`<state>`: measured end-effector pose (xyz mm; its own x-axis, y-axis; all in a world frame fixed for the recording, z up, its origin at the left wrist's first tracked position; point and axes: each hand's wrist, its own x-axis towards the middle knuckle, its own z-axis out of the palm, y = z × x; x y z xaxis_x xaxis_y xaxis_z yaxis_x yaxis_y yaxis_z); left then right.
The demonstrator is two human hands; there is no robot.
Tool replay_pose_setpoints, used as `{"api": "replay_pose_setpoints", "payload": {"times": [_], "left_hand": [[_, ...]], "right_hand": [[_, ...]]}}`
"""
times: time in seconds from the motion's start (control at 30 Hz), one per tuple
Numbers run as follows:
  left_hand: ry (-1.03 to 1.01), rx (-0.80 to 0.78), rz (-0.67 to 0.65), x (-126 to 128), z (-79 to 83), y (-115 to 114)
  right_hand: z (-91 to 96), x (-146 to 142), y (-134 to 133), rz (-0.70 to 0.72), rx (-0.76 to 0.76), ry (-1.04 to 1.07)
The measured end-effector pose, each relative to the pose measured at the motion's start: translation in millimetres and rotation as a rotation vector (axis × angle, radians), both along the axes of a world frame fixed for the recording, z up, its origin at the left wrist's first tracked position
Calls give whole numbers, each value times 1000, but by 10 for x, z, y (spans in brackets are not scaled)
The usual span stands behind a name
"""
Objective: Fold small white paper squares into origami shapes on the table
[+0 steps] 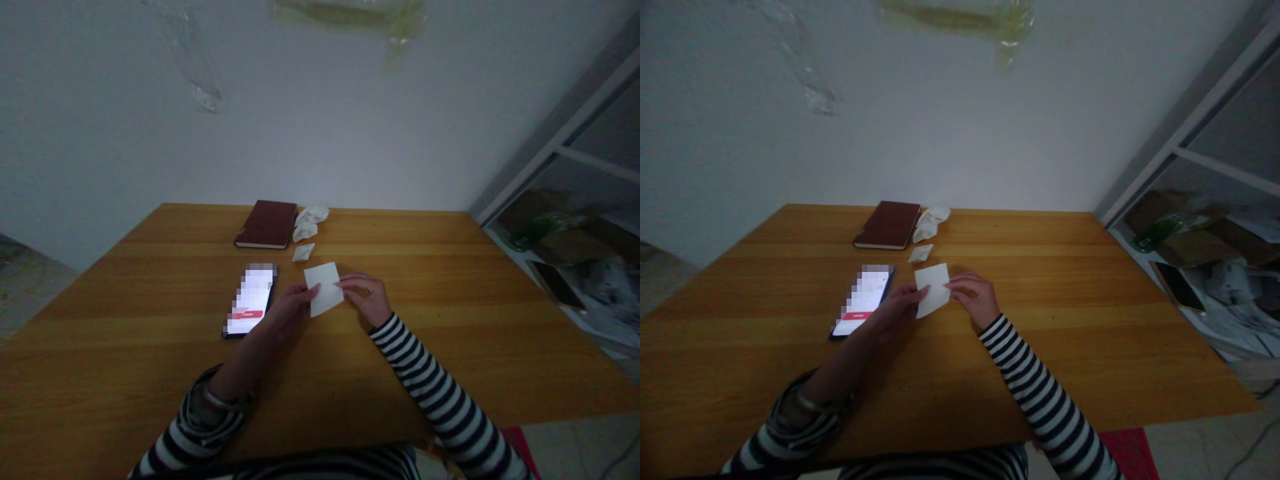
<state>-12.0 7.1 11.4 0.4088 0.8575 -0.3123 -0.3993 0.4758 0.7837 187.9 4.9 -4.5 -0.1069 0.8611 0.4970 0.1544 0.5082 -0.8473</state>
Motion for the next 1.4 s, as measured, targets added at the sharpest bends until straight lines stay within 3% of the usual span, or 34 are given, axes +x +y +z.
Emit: {"api": "replay_pose_setpoints", "payload": {"times": [0.23,0.53,0.83,1.2,1.4], "left_hand": [[-1,-24,-60,-2,35,-32],[29,-65,-76,-65,84,-20],[-56,-73,-82,12,50,-45],[105,120,-47,54,-44,-35],[73,81,0,60,-94,22]], "right_hand": [[-10,-55,-34,-98,-4,48],[55,14,-50,-5,50,-38],[36,-55,-54,-56,-13,17],[-73,-98,2,-103,-221,18],[-56,-91,0,-90,-217,12]]}}
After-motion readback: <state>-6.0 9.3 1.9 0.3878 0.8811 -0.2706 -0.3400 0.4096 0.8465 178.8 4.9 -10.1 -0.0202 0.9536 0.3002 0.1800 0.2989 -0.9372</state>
